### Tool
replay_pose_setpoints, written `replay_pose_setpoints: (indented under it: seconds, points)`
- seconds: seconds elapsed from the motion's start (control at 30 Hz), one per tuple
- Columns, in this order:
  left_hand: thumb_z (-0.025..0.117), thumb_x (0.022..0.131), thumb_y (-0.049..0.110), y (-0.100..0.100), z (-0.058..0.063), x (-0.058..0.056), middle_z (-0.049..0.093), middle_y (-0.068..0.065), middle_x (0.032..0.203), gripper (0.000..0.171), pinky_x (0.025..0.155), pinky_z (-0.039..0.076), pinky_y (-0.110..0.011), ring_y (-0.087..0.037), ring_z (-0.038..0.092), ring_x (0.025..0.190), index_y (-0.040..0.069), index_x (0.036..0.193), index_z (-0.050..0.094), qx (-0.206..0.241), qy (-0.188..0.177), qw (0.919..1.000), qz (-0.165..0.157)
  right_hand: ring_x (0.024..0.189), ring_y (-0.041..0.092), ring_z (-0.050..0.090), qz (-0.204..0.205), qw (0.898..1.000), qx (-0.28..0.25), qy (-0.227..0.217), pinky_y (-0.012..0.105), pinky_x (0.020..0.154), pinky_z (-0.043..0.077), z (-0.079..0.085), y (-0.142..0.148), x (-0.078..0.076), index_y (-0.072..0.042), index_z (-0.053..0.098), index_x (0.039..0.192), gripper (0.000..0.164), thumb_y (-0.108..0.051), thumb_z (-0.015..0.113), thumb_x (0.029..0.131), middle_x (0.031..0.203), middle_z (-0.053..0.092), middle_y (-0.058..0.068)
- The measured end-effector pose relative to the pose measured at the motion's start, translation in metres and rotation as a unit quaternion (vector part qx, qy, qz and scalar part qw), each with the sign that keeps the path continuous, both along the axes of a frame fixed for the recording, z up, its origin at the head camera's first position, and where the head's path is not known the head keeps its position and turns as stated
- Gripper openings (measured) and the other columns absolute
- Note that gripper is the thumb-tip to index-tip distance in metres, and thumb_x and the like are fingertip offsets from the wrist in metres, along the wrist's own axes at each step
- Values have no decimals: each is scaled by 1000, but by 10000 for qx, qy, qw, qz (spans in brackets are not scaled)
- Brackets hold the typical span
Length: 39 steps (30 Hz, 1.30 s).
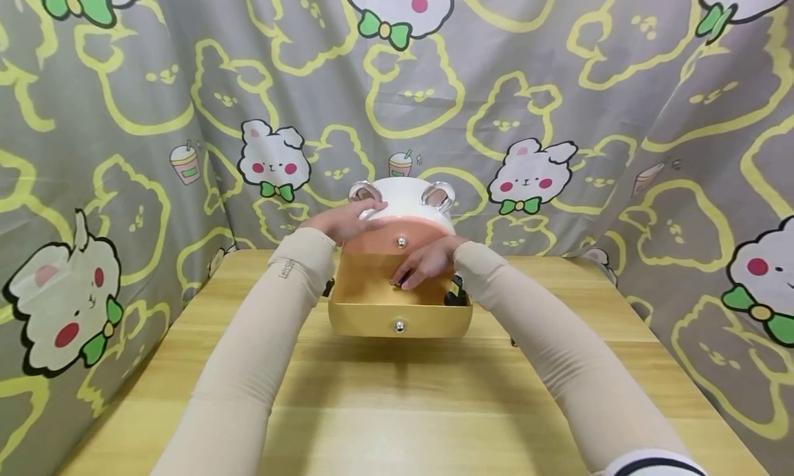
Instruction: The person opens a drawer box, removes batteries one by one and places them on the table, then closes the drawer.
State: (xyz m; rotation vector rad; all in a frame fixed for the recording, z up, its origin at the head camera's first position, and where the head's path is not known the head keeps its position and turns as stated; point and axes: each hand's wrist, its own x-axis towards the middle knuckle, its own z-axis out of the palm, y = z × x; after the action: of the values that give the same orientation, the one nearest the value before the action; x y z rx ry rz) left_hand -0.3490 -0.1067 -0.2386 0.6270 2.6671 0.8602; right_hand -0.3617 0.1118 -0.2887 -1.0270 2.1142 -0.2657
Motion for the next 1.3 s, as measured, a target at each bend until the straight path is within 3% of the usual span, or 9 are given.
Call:
replay_pose_setpoints:
  seconds: [0.23, 0.37, 0.53, 0.63, 0.9, 1.3]
  points:
    - [51, 100, 39, 2, 12, -7, 20, -9, 159, 59, 114, 21, -47, -28, 22, 141, 24, 153, 30, 351, 161, 9992, 118, 137, 19, 32, -202, 9994, -1, 276, 33, 111, 28, 16, 1, -6, -8, 48, 143, 51, -30, 56, 98, 149, 41, 4]
    - [50, 100, 41, 1, 10, -5, 18, -7, 160, 60, 114, 20, -47, -27, 20, 143, 26, 154, 28, 230, 16, 9996, 136, 129, 17, 40, -428, 9984, -72, -349, 31, 106, 36, 9, 0, -4, -3, 46, 143, 51, -25, 57, 98, 148, 42, 7]
    - [49, 100, 43, -2, 4, 1, 17, -8, 160, 60, 115, 19, -48, -28, 17, 144, 27, 154, 28, 138, 15, 9999, 99, 105, 17, 57, -938, 9853, -307, -1391, 32, 95, 48, -6, -3, 0, 4, 46, 139, 44, -13, 55, 99, 134, 52, 11]
    - [50, 100, 43, -1, 2, 2, 18, -8, 160, 60, 115, 18, -47, -27, 18, 144, 26, 153, 29, 185, 25, 9998, 95, 96, 15, 58, -998, 9825, -344, -1535, 32, 91, 49, -11, -2, 1, 4, 51, 133, 38, -10, 54, 99, 120, 58, 8]
    - [49, 100, 42, -1, -1, -1, 19, -8, 160, 60, 116, 16, -45, -27, 17, 144, 24, 153, 30, 241, -22, 9997, 35, 85, 11, 59, -867, 9830, -294, -1593, 26, 83, 51, -13, 1, 2, 8, 57, 126, 32, -5, 55, 98, 98, 64, 1]
    - [49, 100, 43, -2, -6, 0, 18, -8, 160, 60, 115, 18, -47, -28, 18, 144, 26, 154, 29, 153, -19, 9999, 28, 83, 11, 59, -754, 9861, -406, -1426, 28, 81, 53, -7, 1, 6, 8, 62, 116, 25, -2, 60, 94, 93, 64, 1]
